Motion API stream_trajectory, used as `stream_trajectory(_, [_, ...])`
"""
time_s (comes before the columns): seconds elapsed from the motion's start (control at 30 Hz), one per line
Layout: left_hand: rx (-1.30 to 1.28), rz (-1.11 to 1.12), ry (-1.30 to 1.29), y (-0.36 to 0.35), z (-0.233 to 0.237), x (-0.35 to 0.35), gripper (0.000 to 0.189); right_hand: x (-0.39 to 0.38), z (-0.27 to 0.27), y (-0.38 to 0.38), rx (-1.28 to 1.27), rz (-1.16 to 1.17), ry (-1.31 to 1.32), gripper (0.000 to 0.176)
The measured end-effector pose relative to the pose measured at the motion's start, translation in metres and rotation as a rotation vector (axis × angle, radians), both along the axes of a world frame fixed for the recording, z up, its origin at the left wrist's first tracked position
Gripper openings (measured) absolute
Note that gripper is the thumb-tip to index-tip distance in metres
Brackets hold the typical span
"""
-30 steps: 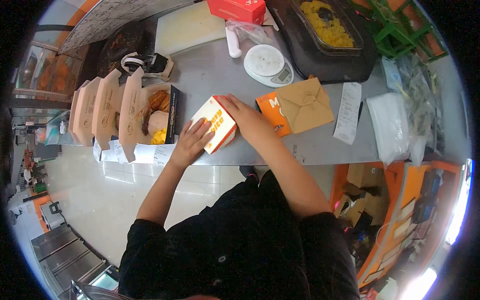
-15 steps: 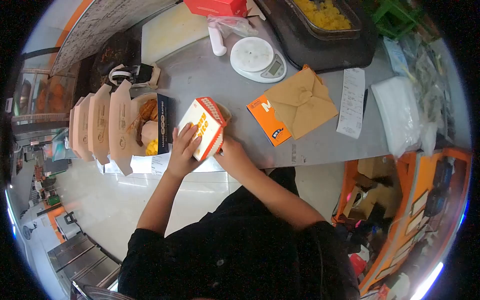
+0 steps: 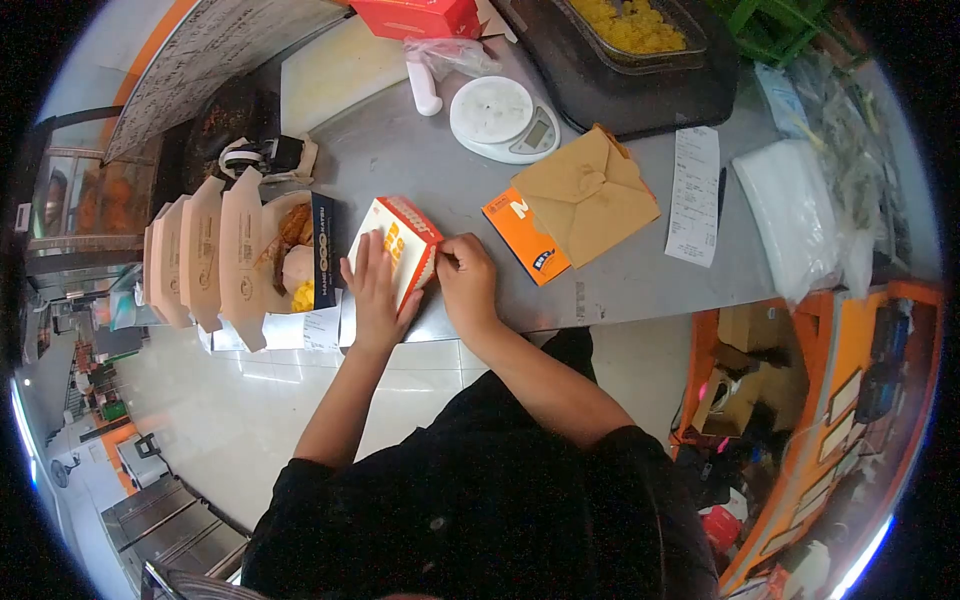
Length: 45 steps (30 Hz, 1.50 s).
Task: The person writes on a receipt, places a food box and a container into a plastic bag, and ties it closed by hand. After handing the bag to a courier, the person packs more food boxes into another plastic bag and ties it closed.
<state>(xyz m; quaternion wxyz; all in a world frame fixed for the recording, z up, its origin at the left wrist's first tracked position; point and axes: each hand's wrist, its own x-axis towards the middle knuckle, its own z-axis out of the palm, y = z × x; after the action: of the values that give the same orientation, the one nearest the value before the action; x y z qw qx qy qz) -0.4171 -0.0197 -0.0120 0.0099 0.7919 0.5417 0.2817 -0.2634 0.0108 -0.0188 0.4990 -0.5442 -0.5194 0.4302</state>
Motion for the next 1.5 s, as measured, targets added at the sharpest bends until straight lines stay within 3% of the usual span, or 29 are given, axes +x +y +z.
stream_trajectory(0.07, [-0.056,0.044,0.108,0.001,0.010,0.008,0.062,-0.002,-0.009,0.000,0.086,0.014,-0.051,0.020])
stream_trajectory(0.17, [-0.115,0.121,0.252,0.002,0.024,0.022,0.056,0.002,-0.012,-0.010,-0.092,-0.058,0.502,0.028])
stream_trajectory(0.27, [-0.220,0.126,0.217,-0.003,0.036,0.024,0.062,0.016,0.009,-0.038,-0.062,-0.034,-0.065,0.035])
stream_trajectory(0.37, [-0.203,0.206,0.138,-0.022,0.028,0.025,0.067,-0.004,0.084,0.005,0.368,0.269,-0.197,0.036])
stream_trajectory(0.43, [-0.231,0.238,0.125,-0.035,0.031,0.027,0.068,-0.047,0.109,0.071,0.490,0.364,-0.207,0.034])
stream_trajectory(0.5, [-0.226,0.258,0.119,-0.042,0.032,0.030,0.068,-0.110,0.097,0.145,0.534,0.418,-0.323,0.036])
stream_trajectory(0.63, [-0.227,0.261,0.053,-0.041,0.034,0.029,0.067,-0.222,0.057,0.251,0.192,0.521,-0.569,0.035])
stream_trajectory(0.73, [-0.211,0.253,0.003,-0.041,0.031,0.025,0.066,-0.266,0.049,0.291,0.014,0.954,-0.958,0.032])
stream_trajectory(0.83, [-0.210,0.242,-0.022,-0.042,0.029,0.022,0.070,-0.266,0.071,0.283,-0.391,0.955,-0.792,0.032])
stream_trajectory(0.93, [-0.226,0.219,-0.039,-0.042,0.030,0.019,0.072,-0.256,0.078,0.284,-0.557,0.992,-0.506,0.031])
stream_trajectory(1.03, [-0.223,0.211,-0.042,-0.041,0.028,0.018,0.074,-0.231,0.086,0.262,-0.426,0.961,0.037,0.028])
stream_trajectory(1.13, [-0.253,0.192,-0.045,-0.042,0.031,0.015,0.071,-0.198,0.043,0.242,-0.327,0.820,0.234,0.020])
stream_trajectory(1.17, [-0.158,0.223,-0.078,-0.042,0.022,0.016,0.072,-0.189,0.025,0.237,-0.279,0.785,0.261,0.019])
stream_trajectory(1.23, [0.026,0.281,-0.141,-0.043,-0.004,0.019,0.073,-0.176,-0.008,0.233,-0.149,0.747,0.213,0.020])
stream_trajectory(1.33, [-0.094,0.521,-0.365,-0.044,0.021,0.010,0.077,-0.180,-0.011,0.234,0.517,0.540,-0.364,0.013])
stream_trajectory(1.37, [-0.221,0.538,-0.362,-0.044,0.025,0.006,0.084,-0.178,-0.012,0.235,0.571,0.506,-0.467,0.014])
stream_trajectory(1.43, [-0.242,0.509,-0.406,-0.041,0.024,0.004,0.083,-0.170,-0.014,0.236,0.665,0.434,-0.682,0.016])
stream_trajectory(1.5, [-0.253,0.474,-0.458,-0.040,0.015,0.003,0.081,-0.150,0.025,0.221,0.425,0.427,-0.451,0.010])
